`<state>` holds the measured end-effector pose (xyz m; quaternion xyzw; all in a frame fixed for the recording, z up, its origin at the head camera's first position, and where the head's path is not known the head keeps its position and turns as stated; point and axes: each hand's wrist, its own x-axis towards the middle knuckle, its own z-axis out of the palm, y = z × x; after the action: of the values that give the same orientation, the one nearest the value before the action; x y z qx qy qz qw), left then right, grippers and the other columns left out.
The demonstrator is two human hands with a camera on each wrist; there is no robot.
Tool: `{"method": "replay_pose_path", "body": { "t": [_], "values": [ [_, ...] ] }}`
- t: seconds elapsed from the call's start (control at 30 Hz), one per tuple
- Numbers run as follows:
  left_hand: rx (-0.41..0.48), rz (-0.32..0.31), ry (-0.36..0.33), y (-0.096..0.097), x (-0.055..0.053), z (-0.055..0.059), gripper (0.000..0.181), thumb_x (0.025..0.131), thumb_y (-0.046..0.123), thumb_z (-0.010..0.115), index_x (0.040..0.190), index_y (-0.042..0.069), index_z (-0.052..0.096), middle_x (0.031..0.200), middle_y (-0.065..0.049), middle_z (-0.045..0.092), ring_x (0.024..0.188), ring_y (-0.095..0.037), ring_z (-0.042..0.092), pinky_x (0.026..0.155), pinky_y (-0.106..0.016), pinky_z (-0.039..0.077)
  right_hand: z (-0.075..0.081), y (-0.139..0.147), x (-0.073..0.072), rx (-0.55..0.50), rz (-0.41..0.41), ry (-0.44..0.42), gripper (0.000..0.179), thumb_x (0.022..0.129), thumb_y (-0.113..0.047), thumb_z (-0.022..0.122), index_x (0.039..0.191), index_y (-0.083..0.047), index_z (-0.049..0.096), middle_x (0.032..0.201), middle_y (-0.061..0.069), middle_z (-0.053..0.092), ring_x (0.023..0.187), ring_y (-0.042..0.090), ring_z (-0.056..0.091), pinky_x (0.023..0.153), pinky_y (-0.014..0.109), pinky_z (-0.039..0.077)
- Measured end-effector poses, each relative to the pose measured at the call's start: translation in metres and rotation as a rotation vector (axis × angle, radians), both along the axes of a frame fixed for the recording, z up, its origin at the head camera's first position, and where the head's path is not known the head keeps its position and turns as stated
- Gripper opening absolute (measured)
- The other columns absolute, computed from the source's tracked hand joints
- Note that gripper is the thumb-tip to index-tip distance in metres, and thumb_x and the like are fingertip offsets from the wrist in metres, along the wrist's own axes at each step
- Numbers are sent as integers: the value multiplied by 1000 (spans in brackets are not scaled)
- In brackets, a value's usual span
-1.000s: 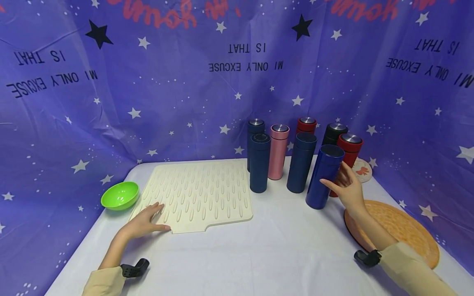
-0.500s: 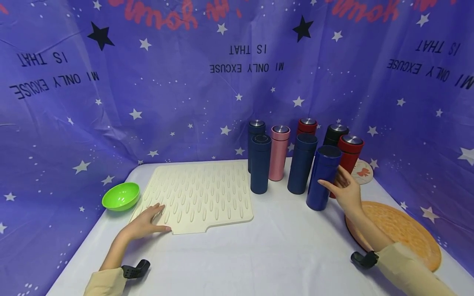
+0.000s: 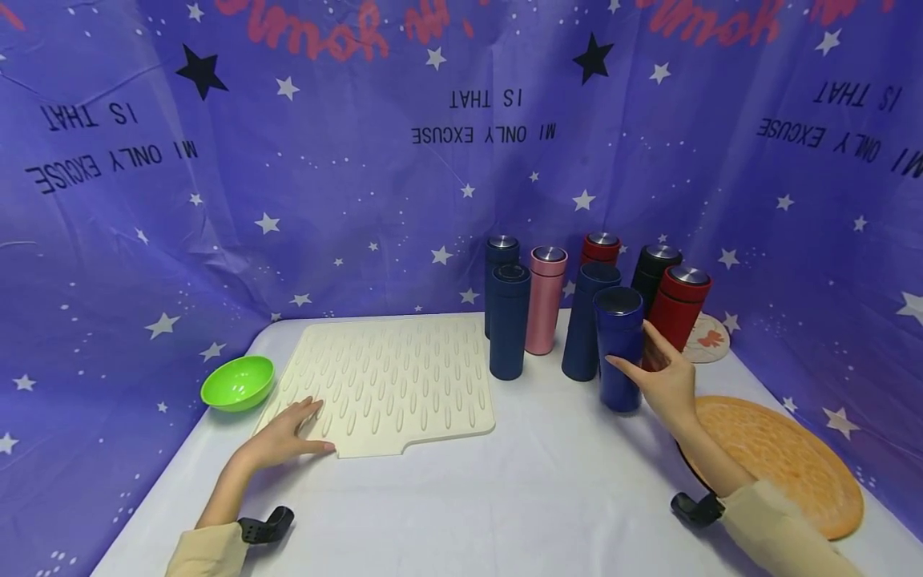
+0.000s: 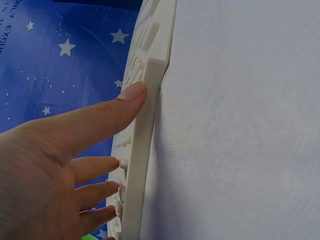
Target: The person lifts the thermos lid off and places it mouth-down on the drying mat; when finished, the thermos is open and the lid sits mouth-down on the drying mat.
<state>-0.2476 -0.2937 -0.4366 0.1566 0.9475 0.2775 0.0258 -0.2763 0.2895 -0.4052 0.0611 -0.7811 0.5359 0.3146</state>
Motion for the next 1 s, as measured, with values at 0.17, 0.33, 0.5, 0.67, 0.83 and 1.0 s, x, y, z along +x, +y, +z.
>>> {"method": "replay_pose_path", "body": {
  "t": [0.17,0.33,0.5,0.67,0.83,1.0],
  "values": [
    [-3,3,14,0,-1,-1,90,77,40,78,138,-14,39,144,-40,26,131,-60,19,105,-70,18,10,-10,8,111,15,105,82,67,-5,88,139,-23,53,134,7,58,115,6,57,93,17,46],
    [-9,10,11,0,0,-2,91,77,40,79,138,-14,39,143,-40,27,131,-61,19,105,-70,18,19,-25,17,177,47,178,83,64,3,88,138,-15,55,125,12,63,104,-5,59,89,15,48],
    [-4,8,-1,0,0,-2,91,77,40,78,139,-14,38,144,-40,26,131,-61,18,105,-70,18,38,-50,35,230,74,283,80,59,12,87,132,2,57,116,22,65,100,-6,60,89,16,48],
    [-14,5,4,0,-2,-3,92,77,41,79,138,-14,38,143,-41,27,130,-61,20,105,-70,19,56,-72,48,258,90,322,79,58,11,87,131,1,58,114,23,66,108,-2,58,95,15,44],
    [-34,3,6,-1,-4,-2,93,77,41,79,139,-14,37,142,-41,28,129,-61,22,105,-69,20,67,-86,53,282,96,350,78,57,10,88,130,0,59,111,21,67,104,19,62,95,14,43],
    [-10,5,15,2,-3,6,92,78,39,79,141,-13,35,141,-39,33,129,-58,27,105,-67,23,73,-95,54,303,133,374,76,57,10,88,128,4,59,119,22,64,106,38,63,96,16,43]
  ]
}}
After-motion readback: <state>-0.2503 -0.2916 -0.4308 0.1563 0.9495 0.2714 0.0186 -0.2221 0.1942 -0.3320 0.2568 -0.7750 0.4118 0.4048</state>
